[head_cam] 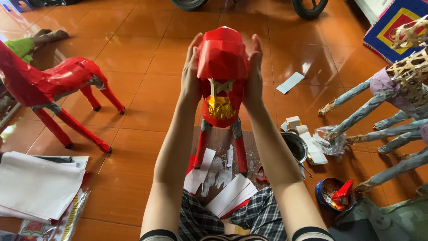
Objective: Constructing and decorating paper mache animal models using paper strips and glue.
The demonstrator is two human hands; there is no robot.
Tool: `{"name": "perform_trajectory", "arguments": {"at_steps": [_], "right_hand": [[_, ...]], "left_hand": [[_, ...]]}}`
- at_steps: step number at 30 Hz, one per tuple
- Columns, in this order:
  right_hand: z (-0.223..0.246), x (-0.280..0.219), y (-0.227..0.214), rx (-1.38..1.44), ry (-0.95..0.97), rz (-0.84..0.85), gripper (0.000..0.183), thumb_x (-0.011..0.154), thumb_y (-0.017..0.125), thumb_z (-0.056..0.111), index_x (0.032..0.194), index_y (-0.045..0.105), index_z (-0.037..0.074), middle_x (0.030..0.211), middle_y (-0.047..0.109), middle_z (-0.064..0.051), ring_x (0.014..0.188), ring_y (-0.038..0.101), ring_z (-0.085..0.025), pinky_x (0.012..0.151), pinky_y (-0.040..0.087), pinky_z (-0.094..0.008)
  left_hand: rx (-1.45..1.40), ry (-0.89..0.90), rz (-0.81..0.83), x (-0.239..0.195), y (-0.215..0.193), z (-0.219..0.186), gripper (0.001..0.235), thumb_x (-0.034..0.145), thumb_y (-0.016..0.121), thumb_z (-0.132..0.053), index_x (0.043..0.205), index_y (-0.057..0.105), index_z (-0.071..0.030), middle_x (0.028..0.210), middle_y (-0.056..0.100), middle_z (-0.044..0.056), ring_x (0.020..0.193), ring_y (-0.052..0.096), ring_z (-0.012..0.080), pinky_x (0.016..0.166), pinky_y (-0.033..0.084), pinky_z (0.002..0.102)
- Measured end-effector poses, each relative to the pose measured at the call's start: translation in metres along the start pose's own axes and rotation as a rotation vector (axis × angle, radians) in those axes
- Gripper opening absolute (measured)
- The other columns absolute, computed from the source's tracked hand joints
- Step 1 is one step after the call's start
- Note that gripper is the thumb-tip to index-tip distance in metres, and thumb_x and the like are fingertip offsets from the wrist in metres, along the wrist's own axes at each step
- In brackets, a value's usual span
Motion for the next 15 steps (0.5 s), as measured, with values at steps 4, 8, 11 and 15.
{"name": "perform_trajectory", "arguments": {"at_steps": [4,8,11,15], "right_hand": [[0.025,-0.021,0.021,-0.116,-0.108,0.083,0.065,0.117,0.032,0.053,0.170,0.023,0.017,0.161,0.034,-0.009,0.144,0.040,-0.021,0.127,0.036,-0.040],[0.021,-0.032,0.026,-0.112,-0.110,0.133,0.069,0.116,0.028,0.057,0.171,0.021,0.017,0.172,0.029,-0.010,0.157,0.036,-0.022,0.135,0.031,-0.041],[0.015,-0.036,0.027,0.023,-0.038,0.147,0.067,0.116,0.030,0.055,0.171,0.020,0.018,0.171,0.034,-0.012,0.155,0.041,-0.024,0.132,0.035,-0.042],[-0.010,-0.045,0.003,0.160,-0.003,0.152,0.063,0.117,0.034,0.049,0.171,0.017,0.020,0.170,0.036,-0.012,0.152,0.045,-0.026,0.131,0.039,-0.041]], "left_hand": [[0.130,0.202,-0.110,-0.015,-0.005,0.003,0.054,0.116,0.035,-0.034,0.164,0.029,-0.008,0.171,0.028,0.014,0.160,0.027,0.0218,0.132,0.031,0.039],[0.023,0.216,-0.040,-0.035,0.014,0.002,0.058,0.118,0.032,-0.039,0.168,0.027,-0.010,0.176,0.022,0.013,0.163,0.025,0.0241,0.135,0.025,0.040],[-0.119,0.108,-0.036,-0.036,0.021,0.006,0.058,0.118,0.032,-0.040,0.168,0.026,-0.011,0.174,0.025,0.016,0.159,0.031,0.0291,0.133,0.028,0.043],[-0.194,0.107,-0.013,-0.037,0.017,0.014,0.059,0.118,0.033,-0.041,0.168,0.027,-0.011,0.176,0.024,0.015,0.160,0.033,0.0271,0.135,0.030,0.042]]}}
Point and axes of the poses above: each hand's wrist, its own x-axis towards the middle knuckle, its own y-axis out of the palm, z = x × y, the point moved 5 cm from there along x, towards the middle knuckle
